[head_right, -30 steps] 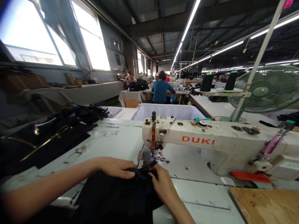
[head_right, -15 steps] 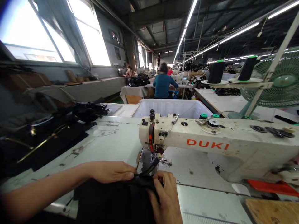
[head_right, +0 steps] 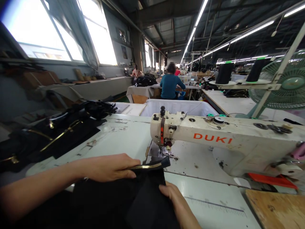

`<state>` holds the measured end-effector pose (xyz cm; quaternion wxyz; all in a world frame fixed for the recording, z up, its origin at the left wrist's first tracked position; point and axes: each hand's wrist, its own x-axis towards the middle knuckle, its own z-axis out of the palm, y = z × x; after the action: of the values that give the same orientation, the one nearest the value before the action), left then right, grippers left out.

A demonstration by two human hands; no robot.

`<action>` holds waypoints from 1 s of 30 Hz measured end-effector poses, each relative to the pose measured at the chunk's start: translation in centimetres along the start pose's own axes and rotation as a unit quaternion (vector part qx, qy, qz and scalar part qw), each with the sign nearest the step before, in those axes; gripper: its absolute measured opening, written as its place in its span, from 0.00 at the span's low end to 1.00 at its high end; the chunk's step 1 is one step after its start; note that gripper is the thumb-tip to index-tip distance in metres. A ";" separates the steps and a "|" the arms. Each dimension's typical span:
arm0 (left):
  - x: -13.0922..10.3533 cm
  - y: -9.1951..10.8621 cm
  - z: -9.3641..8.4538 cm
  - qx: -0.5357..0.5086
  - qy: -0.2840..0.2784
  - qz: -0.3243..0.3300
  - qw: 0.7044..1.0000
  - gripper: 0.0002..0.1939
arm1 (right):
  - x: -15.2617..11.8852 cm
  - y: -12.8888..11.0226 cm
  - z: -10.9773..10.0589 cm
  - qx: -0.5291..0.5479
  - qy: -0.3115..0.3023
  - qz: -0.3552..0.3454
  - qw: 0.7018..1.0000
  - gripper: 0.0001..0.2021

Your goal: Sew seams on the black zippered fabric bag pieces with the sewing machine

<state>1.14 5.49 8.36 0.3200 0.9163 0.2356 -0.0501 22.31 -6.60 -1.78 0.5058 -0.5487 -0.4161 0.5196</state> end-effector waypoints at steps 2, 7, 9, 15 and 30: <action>0.4 -0.7 0.0 -0.035 -0.021 0.025 0.999 0.10 | 0.1 -0.2 -0.2 -0.016 0.000 -0.040 0.999 0.20; 2.2 -2.6 0.2 -0.053 -0.103 0.076 0.990 0.13 | 0.5 0.2 0.0 -0.066 -0.126 -0.072 0.987 0.24; 3.1 -3.2 0.4 -0.058 -0.127 0.089 0.986 0.10 | 0.4 0.9 0.4 -0.117 -0.084 -0.069 0.987 0.20; 5.5 -4.1 3.3 -0.042 -0.003 0.049 0.998 0.12 | 1.8 2.7 -0.6 -0.299 0.074 -0.169 0.936 0.08; 6.2 -3.7 5.2 -0.168 0.106 -0.017 0.980 0.13 | 4.8 3.7 -2.3 -0.180 0.031 -0.076 0.980 0.03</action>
<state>5.19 7.29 0.67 0.4420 0.8452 0.2890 0.0826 24.85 -2.71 -6.25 0.4495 -0.6137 -0.5271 0.3788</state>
